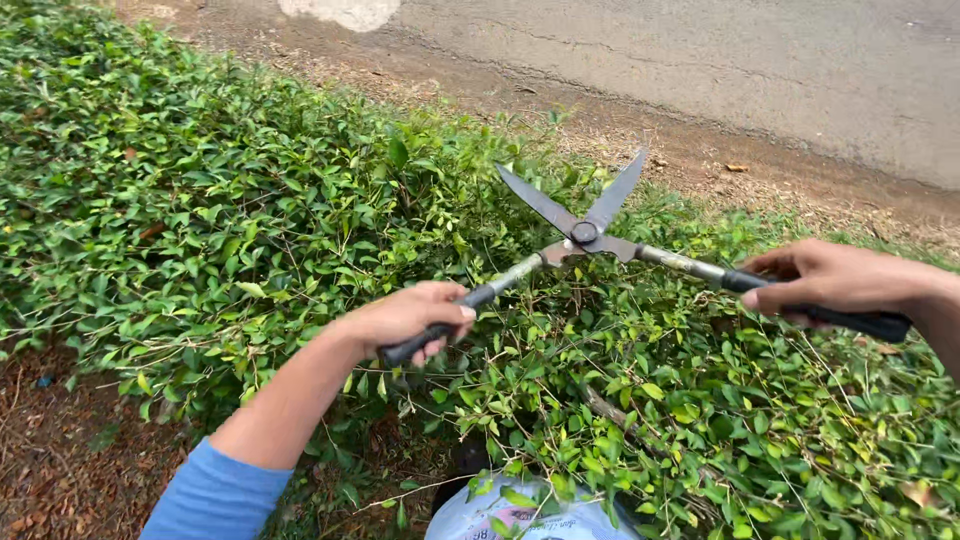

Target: The person trims a green hedge using large garden shears, cutting along the top and sides of the plants.

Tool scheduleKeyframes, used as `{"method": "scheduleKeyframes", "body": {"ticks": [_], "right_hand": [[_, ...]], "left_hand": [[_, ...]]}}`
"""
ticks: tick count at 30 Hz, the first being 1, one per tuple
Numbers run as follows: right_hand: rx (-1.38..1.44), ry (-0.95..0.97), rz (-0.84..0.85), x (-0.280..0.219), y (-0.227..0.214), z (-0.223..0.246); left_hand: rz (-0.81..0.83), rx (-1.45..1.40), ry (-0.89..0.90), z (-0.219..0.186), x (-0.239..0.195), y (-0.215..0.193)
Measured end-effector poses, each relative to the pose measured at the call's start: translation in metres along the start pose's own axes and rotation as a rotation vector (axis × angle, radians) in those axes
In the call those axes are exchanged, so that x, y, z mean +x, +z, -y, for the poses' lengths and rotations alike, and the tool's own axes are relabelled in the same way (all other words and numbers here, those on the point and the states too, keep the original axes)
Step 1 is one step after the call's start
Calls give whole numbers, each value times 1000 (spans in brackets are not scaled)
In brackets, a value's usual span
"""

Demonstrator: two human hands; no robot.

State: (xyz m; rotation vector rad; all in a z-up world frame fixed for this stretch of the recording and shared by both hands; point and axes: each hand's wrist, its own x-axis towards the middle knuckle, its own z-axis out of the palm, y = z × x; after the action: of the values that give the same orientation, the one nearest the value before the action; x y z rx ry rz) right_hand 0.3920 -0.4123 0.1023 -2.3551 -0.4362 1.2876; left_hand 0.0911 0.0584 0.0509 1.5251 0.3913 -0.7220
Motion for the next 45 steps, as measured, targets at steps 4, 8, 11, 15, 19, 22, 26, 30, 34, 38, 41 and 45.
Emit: {"method": "scheduleKeyframes", "body": {"ticks": [4,8,11,15,19,22,26,30,34,38,41,45], "right_hand": [[60,-44,30,51,-15,11],[105,-120,95,100,-13,47],[393,-124,92,127,46,102],[652,-126,81,158,79,114],[449,-139,16,94,15,83],[302,-182,111,72,-25,42],[361,-219,275,97,-57,-15],[469,-294,363,112,-52,-10],[553,-407,433,166,-32,-24],[687,-450,459,220,8,2],[705,-455,434,251,47,35],[568,-435,380,236,19,44]], "left_hand": [[88,-117,3,-40,28,-59],[4,-271,-2,-76,67,-83],[-80,-399,70,-66,130,-41],[-161,-545,175,-55,148,-17],[-176,-593,171,-61,77,-70],[41,-770,200,-69,7,-70],[195,-667,430,-74,-9,-41],[159,-544,561,-121,-4,-42],[-79,-339,532,-171,-4,-22],[-220,-219,442,-152,55,17],[-301,-156,421,-94,149,78],[-390,-445,490,-38,190,117]]}}
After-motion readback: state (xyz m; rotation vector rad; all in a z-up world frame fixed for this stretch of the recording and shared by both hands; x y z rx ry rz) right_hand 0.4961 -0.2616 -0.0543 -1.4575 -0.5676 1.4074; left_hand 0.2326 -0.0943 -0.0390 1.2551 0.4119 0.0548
